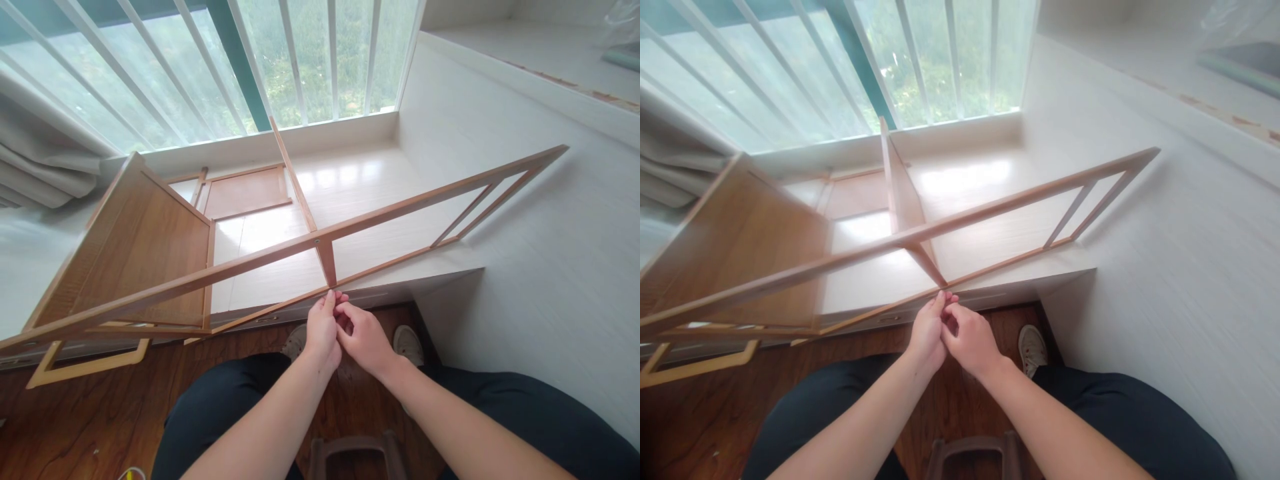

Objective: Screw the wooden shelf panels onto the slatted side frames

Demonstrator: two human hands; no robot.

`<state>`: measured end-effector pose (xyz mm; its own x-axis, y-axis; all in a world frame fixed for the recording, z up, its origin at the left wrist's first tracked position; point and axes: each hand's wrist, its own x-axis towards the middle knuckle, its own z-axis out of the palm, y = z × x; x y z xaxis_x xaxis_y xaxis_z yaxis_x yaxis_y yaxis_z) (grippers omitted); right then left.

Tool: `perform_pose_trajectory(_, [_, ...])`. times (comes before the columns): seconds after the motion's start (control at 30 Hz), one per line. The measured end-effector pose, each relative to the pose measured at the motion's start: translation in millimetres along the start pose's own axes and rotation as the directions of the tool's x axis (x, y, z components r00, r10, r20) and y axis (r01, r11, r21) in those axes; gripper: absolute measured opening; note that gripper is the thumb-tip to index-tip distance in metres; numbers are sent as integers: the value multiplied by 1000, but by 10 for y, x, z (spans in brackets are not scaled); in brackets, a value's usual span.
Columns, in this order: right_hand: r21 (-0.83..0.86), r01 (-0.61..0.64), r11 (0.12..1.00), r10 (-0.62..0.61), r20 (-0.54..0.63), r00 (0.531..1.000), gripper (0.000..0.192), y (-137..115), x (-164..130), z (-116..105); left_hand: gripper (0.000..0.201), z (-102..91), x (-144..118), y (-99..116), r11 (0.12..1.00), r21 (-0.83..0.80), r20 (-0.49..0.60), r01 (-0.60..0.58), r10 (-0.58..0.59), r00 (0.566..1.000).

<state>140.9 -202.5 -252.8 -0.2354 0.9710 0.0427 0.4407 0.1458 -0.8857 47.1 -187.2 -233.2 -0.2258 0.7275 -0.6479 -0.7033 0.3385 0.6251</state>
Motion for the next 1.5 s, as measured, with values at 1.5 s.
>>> perform_pose_trajectory(1.5, [-229,362,903,-356,69,932,19,60,112,-227,17,-8,15,78,993,-36,79,109,-106,991])
